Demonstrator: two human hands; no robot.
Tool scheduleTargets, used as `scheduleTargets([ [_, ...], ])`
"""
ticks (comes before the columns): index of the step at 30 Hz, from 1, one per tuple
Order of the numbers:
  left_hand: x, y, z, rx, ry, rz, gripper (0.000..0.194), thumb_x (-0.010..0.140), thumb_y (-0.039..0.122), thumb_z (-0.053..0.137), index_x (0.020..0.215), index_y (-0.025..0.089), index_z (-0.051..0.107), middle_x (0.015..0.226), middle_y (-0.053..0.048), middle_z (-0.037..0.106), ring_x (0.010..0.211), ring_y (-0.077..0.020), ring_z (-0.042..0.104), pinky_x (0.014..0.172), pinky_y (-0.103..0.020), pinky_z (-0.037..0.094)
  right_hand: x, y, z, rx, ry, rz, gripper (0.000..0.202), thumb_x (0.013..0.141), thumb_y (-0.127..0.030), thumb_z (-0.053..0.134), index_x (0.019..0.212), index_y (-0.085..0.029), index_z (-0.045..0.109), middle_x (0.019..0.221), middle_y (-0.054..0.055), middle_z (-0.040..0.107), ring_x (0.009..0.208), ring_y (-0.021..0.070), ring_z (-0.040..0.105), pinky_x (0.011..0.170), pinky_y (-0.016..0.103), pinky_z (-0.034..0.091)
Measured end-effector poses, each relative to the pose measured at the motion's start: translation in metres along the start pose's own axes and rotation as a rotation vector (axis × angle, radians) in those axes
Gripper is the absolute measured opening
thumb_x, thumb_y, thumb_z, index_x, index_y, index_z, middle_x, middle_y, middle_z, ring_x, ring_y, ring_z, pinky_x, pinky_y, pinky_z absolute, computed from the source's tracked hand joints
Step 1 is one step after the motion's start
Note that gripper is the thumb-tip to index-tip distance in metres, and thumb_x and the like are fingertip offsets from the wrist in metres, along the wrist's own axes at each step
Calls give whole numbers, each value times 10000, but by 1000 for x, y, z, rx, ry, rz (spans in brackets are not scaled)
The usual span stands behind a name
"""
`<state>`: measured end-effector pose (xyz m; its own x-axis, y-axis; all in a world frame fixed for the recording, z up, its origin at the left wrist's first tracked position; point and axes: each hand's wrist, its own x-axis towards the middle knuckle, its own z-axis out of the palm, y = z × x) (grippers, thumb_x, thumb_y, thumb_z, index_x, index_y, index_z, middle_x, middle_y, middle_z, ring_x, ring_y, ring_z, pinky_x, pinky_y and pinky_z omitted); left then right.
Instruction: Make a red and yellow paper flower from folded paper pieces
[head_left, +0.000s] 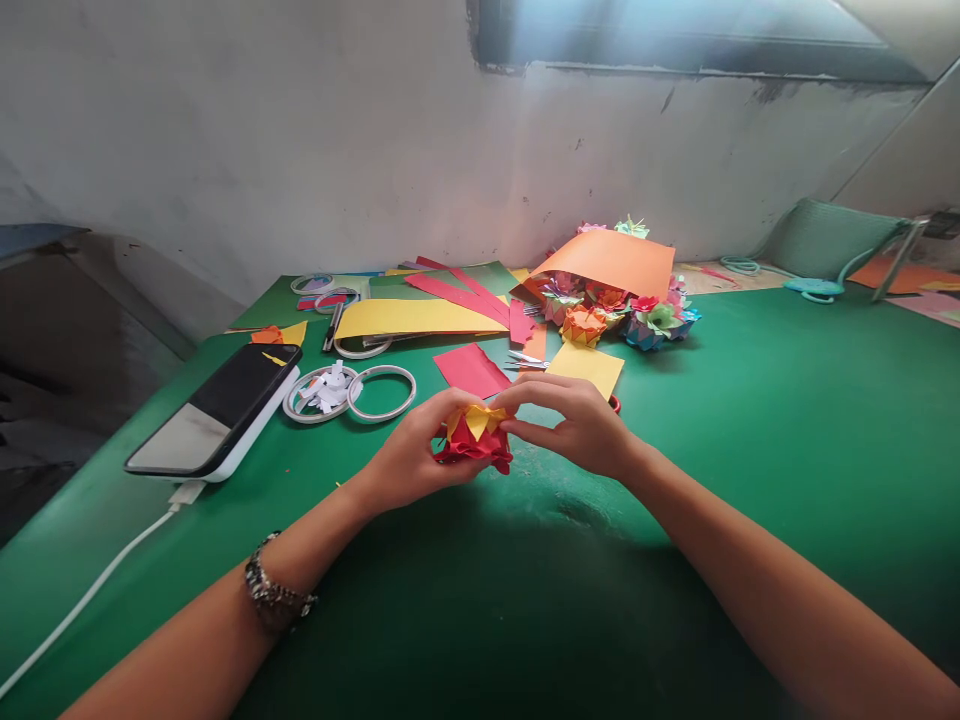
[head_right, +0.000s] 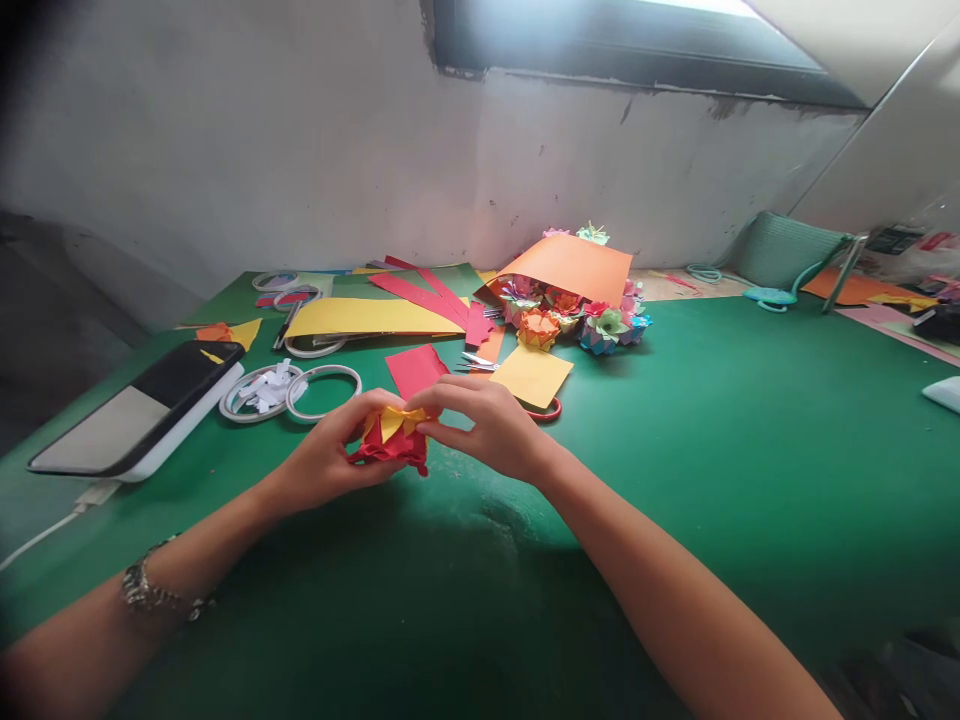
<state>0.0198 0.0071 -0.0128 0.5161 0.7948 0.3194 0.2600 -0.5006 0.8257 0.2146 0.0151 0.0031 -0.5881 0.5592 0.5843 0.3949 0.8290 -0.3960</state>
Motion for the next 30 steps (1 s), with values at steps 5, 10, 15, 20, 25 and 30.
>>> scheduleTargets([
  [5, -1, 2, -1, -200, 8, -103, 314, 651, 297, 637, 913, 199, 495, 754, 16, 554, 595, -98, 514, 524, -201, 435, -1, 2, -2, 285, -91, 176, 192, 770, -259, 595, 947, -183, 587, 819, 22, 646, 714, 108, 591, 682, 255, 505],
  [10, 0, 3, -1, -380, 45, -182, 354, 625, 287, 655, 904, 197, 458, 701, 39, 518, 560, -76, 504, 511, -180, 440, -2, -3, -1, 372, -108, 224, 377, 714, -270, 647, 1062, -198, 520, 1001, 46, 607, 884, 132, 575, 810, 299, 501],
  [15, 2, 5, -2, -425, 63, -203, 362, 597, 285, 678, 871, 197, 458, 696, 43, 528, 560, -70, 511, 505, -170, 438, -1, -6, 1, 340, -65, 227, 318, 745, -167, 556, 1054, -212, 495, 950, 36, 593, 866, 127, 579, 808, 299, 508],
  [20, 2, 5, 0, -456, 47, -224, 393, 579, 314, 697, 867, 188, 462, 677, 44, 533, 558, -73, 512, 514, -181, 430, -3, -7, 7, 158, 60, 103, 379, 700, -39, 432, 1043, -195, 474, 886, 38, 581, 796, 122, 561, 729, 277, 508],
  [25, 3, 7, 1, -503, 34, -250, 384, 584, 314, 703, 855, 173, 471, 694, 45, 533, 580, -68, 506, 529, -174, 418, -4, -9, 13, 33, 145, 16, 286, 712, -34, 409, 934, -176, 521, 801, 31, 585, 705, 115, 538, 628, 261, 490],
  [30, 1, 5, -1, -568, 48, -267, 425, 574, 389, 726, 861, 179, 493, 721, 41, 548, 595, -70, 510, 533, -172, 411, -2, -11, 14, 149, 204, 48, 262, 763, -36, 402, 934, -176, 542, 829, 32, 613, 733, 101, 559, 655, 247, 487],
])
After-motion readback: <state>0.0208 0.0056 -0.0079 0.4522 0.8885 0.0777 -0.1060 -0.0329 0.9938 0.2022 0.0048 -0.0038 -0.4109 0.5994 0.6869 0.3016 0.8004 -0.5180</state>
